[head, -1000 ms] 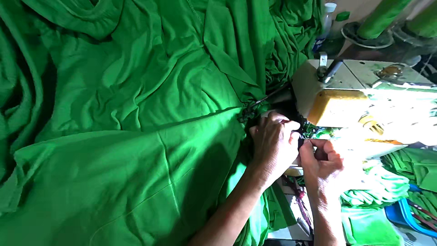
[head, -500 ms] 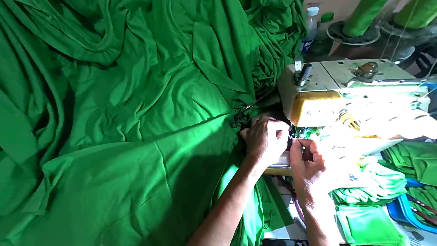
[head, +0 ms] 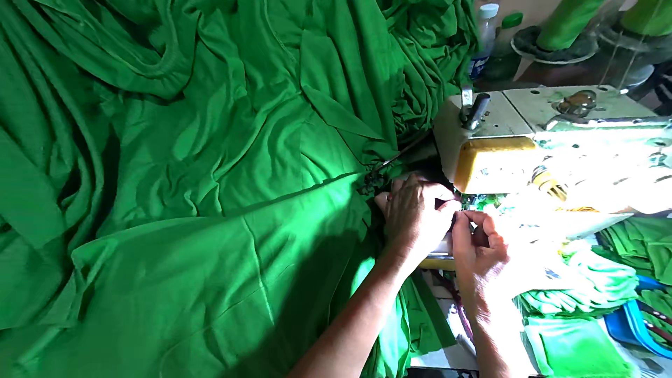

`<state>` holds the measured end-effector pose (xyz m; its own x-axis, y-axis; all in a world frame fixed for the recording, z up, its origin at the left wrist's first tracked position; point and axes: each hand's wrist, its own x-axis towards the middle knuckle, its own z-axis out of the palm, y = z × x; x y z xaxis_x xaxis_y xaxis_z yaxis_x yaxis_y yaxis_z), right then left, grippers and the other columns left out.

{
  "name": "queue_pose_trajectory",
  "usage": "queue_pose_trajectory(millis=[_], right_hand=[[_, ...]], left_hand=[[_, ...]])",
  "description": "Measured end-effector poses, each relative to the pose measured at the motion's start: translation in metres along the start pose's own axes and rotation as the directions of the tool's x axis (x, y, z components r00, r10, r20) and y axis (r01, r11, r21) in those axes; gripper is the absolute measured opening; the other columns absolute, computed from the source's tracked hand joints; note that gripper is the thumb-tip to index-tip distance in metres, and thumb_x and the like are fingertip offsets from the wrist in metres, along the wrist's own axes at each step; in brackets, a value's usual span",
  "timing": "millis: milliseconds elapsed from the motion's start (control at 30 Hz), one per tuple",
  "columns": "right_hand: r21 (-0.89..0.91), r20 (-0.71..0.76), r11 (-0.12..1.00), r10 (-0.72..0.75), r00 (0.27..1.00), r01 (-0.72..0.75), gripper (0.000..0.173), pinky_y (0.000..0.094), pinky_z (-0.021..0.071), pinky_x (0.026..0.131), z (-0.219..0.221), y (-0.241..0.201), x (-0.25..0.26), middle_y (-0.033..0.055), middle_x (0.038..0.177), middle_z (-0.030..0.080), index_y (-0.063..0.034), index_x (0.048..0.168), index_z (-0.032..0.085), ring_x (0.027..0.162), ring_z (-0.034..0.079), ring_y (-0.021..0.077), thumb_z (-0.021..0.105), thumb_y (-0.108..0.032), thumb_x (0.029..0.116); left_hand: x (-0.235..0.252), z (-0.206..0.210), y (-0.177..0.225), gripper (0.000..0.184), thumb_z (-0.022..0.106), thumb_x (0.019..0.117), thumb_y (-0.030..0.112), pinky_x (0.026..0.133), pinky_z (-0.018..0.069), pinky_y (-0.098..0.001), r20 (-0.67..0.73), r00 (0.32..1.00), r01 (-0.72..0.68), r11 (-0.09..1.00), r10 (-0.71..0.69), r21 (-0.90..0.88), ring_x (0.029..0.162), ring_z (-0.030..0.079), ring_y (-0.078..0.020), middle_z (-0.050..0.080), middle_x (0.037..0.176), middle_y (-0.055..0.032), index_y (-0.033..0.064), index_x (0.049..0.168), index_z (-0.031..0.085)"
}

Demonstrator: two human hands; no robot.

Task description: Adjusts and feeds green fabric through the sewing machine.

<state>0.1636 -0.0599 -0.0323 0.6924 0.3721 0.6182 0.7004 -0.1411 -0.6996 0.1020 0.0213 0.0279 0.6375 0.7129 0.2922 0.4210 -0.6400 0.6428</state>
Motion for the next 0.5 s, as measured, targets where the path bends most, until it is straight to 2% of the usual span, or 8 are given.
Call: queue_pose_trajectory(millis=[100,167,400,500], right_hand=[[0.045,0.001,0.999,0.006,1.0,-0.006,0.025,0.0136,0.0404,0.056,0.0017,0.0008,-0.0003,0.0021,0.066,0.053,0.003,0.088,0.069,0.057,0.048,-0.0001,0.057,-0.017,0.0979],[0.043,-0.006,0.999,0.016,1.0,-0.016,0.025,0.0142,0.0381,0.057,0.0015,-0.0004,-0.0001,0.0024,0.065,0.053,0.0034,0.085,0.069,0.057,0.047,0.0003,0.058,-0.016,0.0967],[0.009,-0.012,1.0,0.011,1.0,-0.011,0.025,0.0175,0.0412,0.058,0.0011,0.0001,-0.0004,0.0037,0.066,0.056,0.0023,0.086,0.07,0.058,0.05,0.0034,0.059,-0.018,0.0963],[0.054,-0.01,0.998,0.013,1.0,-0.012,0.025,0.0126,0.0405,0.058,0.0019,0.0,-0.0006,0.0025,0.066,0.054,0.0036,0.086,0.069,0.058,0.049,-0.0013,0.058,-0.016,0.0973]], left_hand=[[-0.0027,0.0046,-0.0037,0.012,0.073,0.0933,0.023,0.089,0.0381,-0.0577,-0.065,0.996,-0.056,0.998,0.058,0.032,0.111,0.059,-0.0311,0.07,0.106,-0.009,0.0134,0.094,0.08],[-0.0033,0.0064,-0.0042,0.011,0.073,0.0935,0.023,0.09,0.0375,-0.0576,-0.08,0.994,-0.066,0.997,0.07,0.046,0.112,0.058,-0.031,0.07,0.106,-0.0083,0.014,0.093,0.079],[-0.0061,0.0099,-0.0048,0.008,0.073,0.092,0.017,0.087,0.038,-0.0553,-0.146,0.986,-0.073,0.995,0.082,0.067,0.106,0.06,-0.0293,0.069,0.102,-0.0088,0.0137,0.089,0.079],[-0.0062,0.0104,-0.0062,0.009,0.072,0.0927,0.019,0.087,0.0384,-0.0554,-0.15,0.985,-0.074,0.995,0.084,0.073,0.106,0.06,-0.0288,0.069,0.103,-0.0085,0.0142,0.089,0.079]])
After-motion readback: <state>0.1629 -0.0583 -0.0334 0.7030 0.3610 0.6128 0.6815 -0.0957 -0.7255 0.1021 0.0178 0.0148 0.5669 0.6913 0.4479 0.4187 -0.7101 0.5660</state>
